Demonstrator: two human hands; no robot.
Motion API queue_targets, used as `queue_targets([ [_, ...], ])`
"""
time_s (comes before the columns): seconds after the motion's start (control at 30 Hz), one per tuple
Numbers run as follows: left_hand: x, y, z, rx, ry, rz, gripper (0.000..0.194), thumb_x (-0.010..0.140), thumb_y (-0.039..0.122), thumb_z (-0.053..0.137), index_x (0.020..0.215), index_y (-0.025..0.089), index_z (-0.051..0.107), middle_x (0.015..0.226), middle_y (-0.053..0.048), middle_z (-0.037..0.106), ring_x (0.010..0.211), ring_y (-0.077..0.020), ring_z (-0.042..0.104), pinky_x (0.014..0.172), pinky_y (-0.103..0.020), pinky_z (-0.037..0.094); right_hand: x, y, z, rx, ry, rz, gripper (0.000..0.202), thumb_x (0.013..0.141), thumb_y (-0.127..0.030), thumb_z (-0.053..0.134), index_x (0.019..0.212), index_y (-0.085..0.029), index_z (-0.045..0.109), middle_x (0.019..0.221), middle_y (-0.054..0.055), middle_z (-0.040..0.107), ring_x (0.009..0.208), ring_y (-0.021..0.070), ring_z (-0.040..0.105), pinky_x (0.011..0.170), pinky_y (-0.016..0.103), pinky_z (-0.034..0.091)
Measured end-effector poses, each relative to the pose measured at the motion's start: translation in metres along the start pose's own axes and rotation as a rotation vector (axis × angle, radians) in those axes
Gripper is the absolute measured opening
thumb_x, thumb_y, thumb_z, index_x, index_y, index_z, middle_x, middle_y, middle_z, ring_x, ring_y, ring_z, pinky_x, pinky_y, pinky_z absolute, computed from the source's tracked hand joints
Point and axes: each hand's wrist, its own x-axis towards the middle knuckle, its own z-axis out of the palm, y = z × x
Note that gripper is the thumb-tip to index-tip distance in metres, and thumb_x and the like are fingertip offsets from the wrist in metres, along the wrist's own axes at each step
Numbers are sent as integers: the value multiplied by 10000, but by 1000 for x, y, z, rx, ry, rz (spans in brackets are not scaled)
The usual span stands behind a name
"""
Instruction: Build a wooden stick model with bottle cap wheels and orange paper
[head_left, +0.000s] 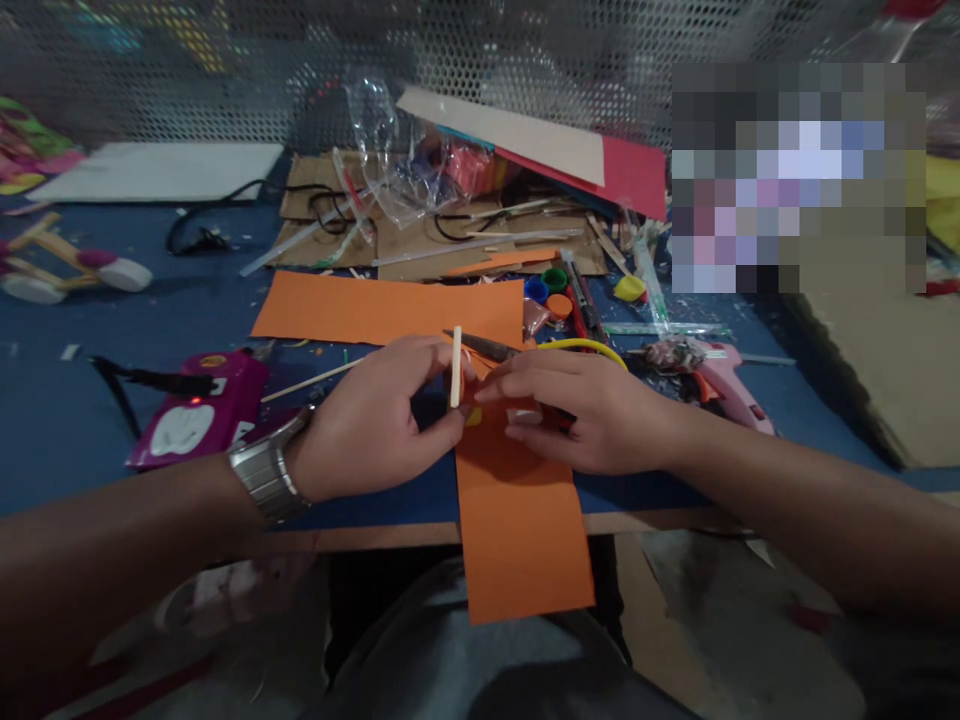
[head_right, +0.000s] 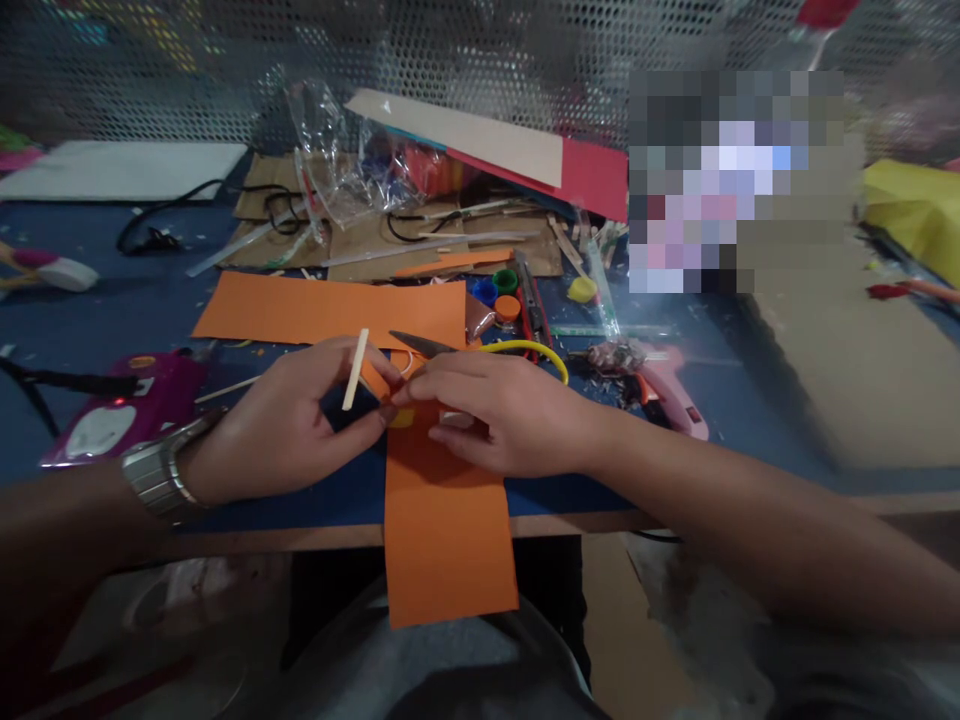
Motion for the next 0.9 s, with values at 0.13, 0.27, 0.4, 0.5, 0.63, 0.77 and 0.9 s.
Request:
queue_targets([
  [0.13,1,2,-1,-24,1,18,97,901,223,648,984,264,619,981,-37,753,941,-273,748,868,-420,586,2,-1,-1,-10,8,42,340,1000,-146,731,1322,-219,650,1318,142,782,1230,273,766,1014,389,646],
  [0.27,1,3,-1,-32,-15,29,73,917,240,652,952,267,594,934,-29,723,866,-256,716,814,-414,566,3,-1,-2,-9,-32,69,314,971,-150,737,1258,-221,630,1237,125,776,1145,277,744,961,389,617],
  [0.4,2,3,-2,-35,-17,21,55,935,265,642,940,265,587,979,-41,754,837,-245,710,795,-415,565,4,0,-2,-64,-48,61,107,1059,-271,716,1117,-207,652,1096,127,774,993,263,712,862,379,577],
  [0.5,3,4,-2,-35,-25,11,52,935,286,641,933,264,595,982,-49,770,805,-244,700,759,-422,557,3,1,-1,-64,-34,81,100,1106,-306,678,1127,-208,679,1074,121,794,974,258,724,838,378,571],
  [0.63,3,3,-1,-52,-29,26,73,942,293,652,917,269,588,975,-46,779,812,-245,715,738,-416,545,2,1,0,-41,-20,109,101,1092,-267,689,1170,-205,707,1095,107,824,1007,257,758,861,380,585],
  [0.77,3,2,-1,-48,-17,46,53,960,283,653,962,257,606,1031,-60,803,874,-247,747,764,-405,546,2,1,1,-47,4,98,85,1083,-254,686,1136,-196,718,1082,108,833,986,251,769,850,370,586],
  [0.9,3,1,-3,-28,-19,49,63,964,290,654,951,250,606,1057,-69,812,927,-253,769,752,-388,542,2,2,1,-43,10,96,89,1079,-238,687,1154,-204,721,1078,95,836,1005,244,777,874,361,589],
])
